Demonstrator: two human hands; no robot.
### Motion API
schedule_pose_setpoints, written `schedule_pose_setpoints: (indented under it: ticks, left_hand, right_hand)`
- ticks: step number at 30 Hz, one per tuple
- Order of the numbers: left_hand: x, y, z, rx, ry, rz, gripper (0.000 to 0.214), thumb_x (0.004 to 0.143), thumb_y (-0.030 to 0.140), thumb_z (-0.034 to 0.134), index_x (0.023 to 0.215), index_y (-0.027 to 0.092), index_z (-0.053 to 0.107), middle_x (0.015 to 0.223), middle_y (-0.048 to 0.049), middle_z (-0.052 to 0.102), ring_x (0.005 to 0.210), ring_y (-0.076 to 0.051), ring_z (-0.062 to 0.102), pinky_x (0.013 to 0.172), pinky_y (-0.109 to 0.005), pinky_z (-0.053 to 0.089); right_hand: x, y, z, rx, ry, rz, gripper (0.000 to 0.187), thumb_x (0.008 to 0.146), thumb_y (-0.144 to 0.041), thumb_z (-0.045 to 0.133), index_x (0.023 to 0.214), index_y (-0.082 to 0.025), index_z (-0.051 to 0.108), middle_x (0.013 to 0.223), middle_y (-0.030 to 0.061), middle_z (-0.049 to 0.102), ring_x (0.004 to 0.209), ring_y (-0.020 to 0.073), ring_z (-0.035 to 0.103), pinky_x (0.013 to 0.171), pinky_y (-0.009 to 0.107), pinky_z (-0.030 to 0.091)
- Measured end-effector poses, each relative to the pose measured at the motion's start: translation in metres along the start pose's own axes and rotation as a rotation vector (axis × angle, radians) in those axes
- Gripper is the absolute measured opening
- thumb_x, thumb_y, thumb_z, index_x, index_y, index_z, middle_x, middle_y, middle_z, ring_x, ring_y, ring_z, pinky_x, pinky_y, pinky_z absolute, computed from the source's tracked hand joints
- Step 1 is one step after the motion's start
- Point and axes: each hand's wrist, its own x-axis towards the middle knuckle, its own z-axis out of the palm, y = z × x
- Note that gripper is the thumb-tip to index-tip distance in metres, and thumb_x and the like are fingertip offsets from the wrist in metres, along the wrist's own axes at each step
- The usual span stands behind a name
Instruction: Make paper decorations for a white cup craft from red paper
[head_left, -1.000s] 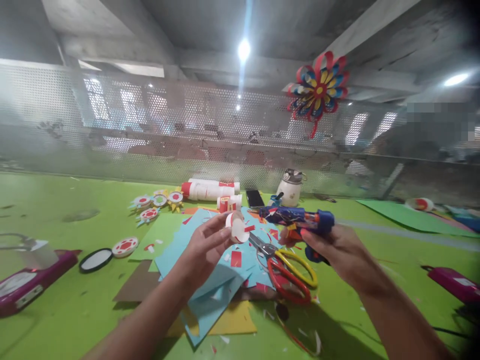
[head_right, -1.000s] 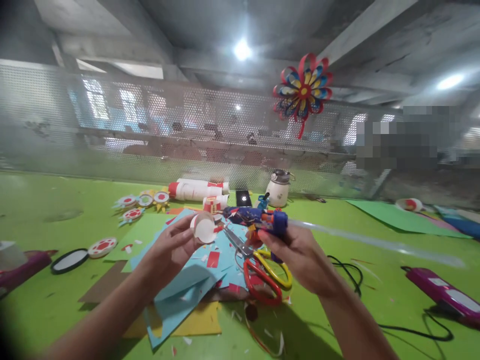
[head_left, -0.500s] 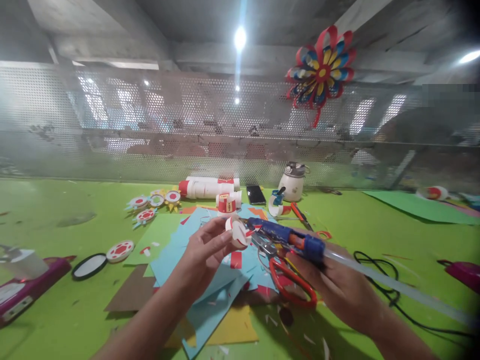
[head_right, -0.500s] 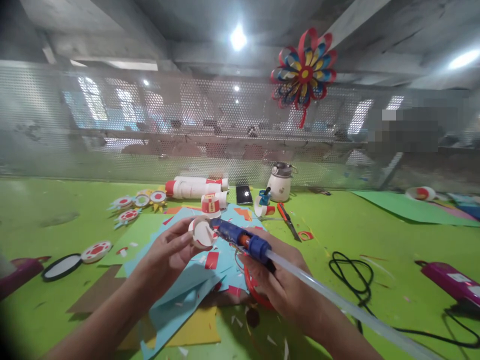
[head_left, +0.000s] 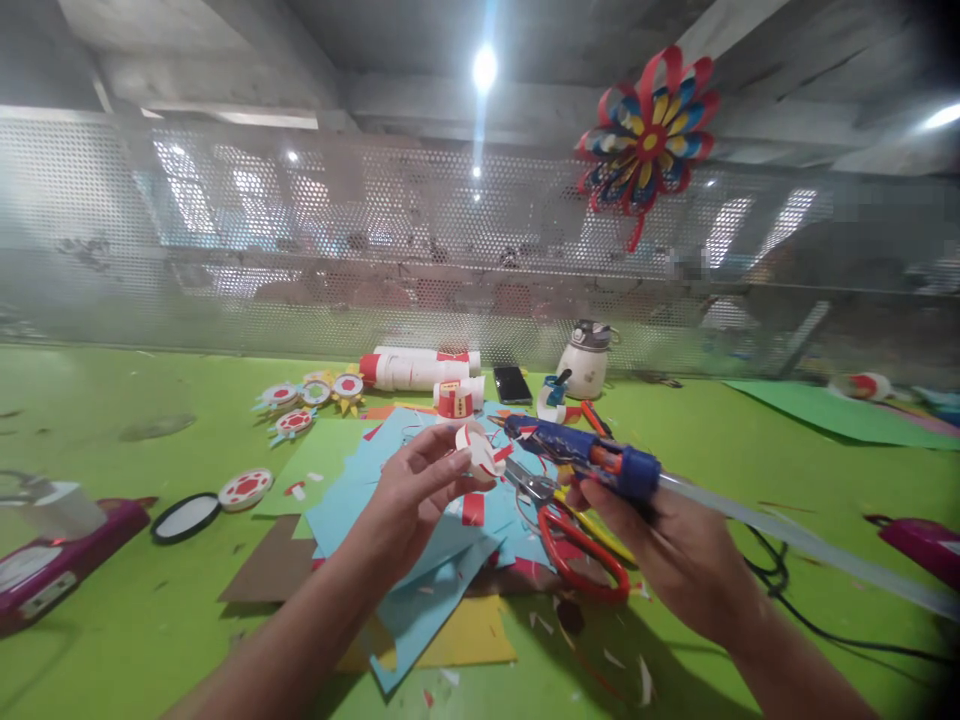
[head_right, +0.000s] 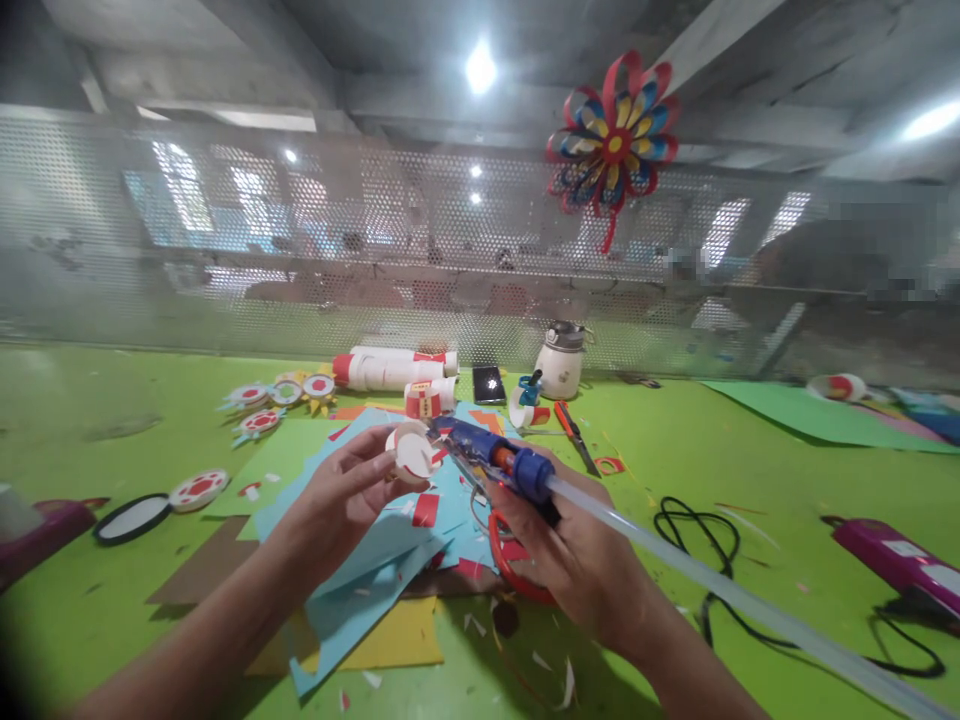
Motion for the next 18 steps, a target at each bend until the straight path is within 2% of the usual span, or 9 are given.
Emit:
schedule_pose_setpoints:
  ticks: [3, 8, 14, 18]
  left_hand:
    - [0.0001, -0.0001, -0.0001, 0.019, 0.016, 0.008, 0.027, 0.079, 0.02, 0.064, 0.106, 0.016, 0.063, 0.097, -0.0082, 0.063, 0.079, -0.015, 0.062, 0.079, -0.031, 0.049]
    - [0.0002, 0.0002, 0.0022, 0.027, 0.018, 0.026, 0.025, 0.08, 0.021, 0.064, 0.104, 0.013, 0.064, 0.098, -0.0088, 0.063, 0.086, -0.016, 0.061, 0.082, -0.028, 0.047]
    - [0.0004, 0.0005, 0.005, 0.032, 0.026, 0.019, 0.02, 0.079, 0.022, 0.066, 0.096, 0.012, 0.065, 0.095, -0.0081, 0.063, 0.08, -0.014, 0.06, 0.078, -0.027, 0.048]
    - [-0.0005, 0.0003, 0.0061, 0.02, 0.052, -0.023, 0.022, 0.078, 0.023, 0.067, 0.097, 0.012, 0.064, 0.098, -0.0104, 0.063, 0.084, -0.016, 0.061, 0.079, -0.028, 0.048]
  right_hand:
    - [0.0015, -0.0026, 0.0008, -0.022, -0.035, -0.031, 0.026, 0.092, -0.036, 0.044, 0.088, -0.019, 0.063, 0.079, 0.0037, 0.069, 0.069, 0.0169, 0.064, 0.06, 0.027, 0.049]
    - [0.0061, -0.0055, 0.0039, -0.017, -0.064, -0.022, 0.026, 0.092, -0.035, 0.044, 0.1, -0.017, 0.061, 0.075, 0.0025, 0.067, 0.064, 0.0145, 0.06, 0.058, 0.025, 0.049]
    - [0.008, -0.0067, 0.0034, -0.042, -0.009, 0.022, 0.03, 0.091, -0.039, 0.045, 0.084, -0.016, 0.062, 0.065, 0.0031, 0.065, 0.056, 0.0147, 0.058, 0.051, 0.025, 0.047]
    - [0.0081, -0.0095, 0.0058, -0.051, -0.041, 0.008, 0.031, 0.092, -0.039, 0.043, 0.088, -0.015, 0.063, 0.065, 0.0029, 0.064, 0.055, 0.0145, 0.056, 0.051, 0.025, 0.047]
